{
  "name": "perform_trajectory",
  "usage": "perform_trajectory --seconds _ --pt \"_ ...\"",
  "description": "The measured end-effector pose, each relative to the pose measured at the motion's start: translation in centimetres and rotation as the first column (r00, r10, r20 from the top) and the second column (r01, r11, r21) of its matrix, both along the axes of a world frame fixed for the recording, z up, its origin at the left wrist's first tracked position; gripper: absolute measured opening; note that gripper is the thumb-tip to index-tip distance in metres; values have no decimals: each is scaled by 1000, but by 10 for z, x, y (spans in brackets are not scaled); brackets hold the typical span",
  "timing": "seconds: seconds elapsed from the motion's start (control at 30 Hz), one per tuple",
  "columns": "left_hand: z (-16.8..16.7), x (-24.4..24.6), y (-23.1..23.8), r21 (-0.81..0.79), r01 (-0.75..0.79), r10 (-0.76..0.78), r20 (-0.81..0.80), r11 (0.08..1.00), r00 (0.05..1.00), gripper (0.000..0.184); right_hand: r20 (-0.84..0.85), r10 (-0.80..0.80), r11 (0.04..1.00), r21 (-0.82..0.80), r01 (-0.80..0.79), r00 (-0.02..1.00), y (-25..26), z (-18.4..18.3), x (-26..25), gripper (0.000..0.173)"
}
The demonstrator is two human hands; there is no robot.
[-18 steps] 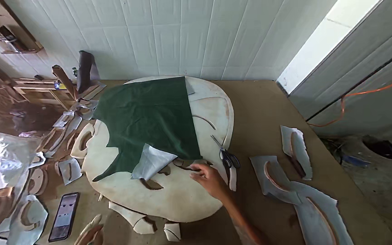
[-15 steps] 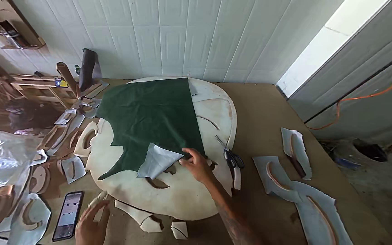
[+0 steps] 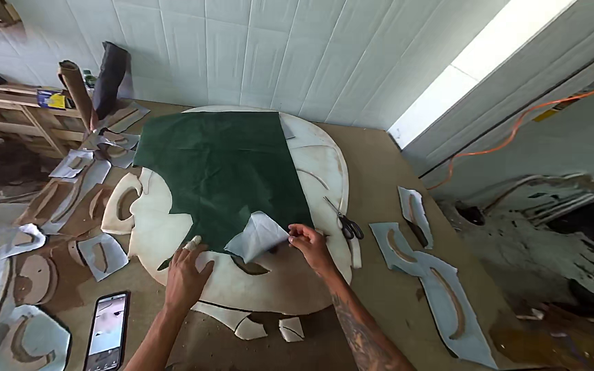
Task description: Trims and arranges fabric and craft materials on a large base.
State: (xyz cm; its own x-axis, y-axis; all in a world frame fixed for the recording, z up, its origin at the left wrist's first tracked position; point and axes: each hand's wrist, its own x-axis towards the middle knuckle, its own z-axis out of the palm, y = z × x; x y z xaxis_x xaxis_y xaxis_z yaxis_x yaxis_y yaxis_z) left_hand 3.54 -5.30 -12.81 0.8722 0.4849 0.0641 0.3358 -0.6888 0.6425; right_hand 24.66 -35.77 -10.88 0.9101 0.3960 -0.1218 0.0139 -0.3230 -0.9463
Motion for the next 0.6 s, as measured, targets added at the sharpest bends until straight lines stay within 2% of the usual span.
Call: perform_trajectory --seconds 0.1,0.3,0.37,0.43,0.5,0.57,0.6 --pt "-12 16 12 93 -22 34 -122 995 992 63 -38 -10 998 -58 7 999 1 -6 -6 36" --pt "-20 15 43 177 -65 121 -326 982 937 76 -77 74 944 -315 -95 994 2 -22 -1 52" --pt "-18 16 45 196 -70 133 -330 978 935 64 -87 130 903 -402 -154 988 4 -24 2 46" --pt "-18 21 45 220 -71 140 -313 973 940 41 -105 163 876 -441 -193 981 6 -28 3 33" --pt "-15 29 46 242 -73 151 -326 968 933 24 -101 142 907 -386 -171 985 12 -31 4 26" --pt "-12 34 48 209 -88 154 -321 974 935 20 -117 77 961 -258 -105 990 18 -29 1 26" --pt "-8 37 48 140 -119 154 -274 983 949 20 -133 33 983 -175 -56 991 20 -25 -3 26"
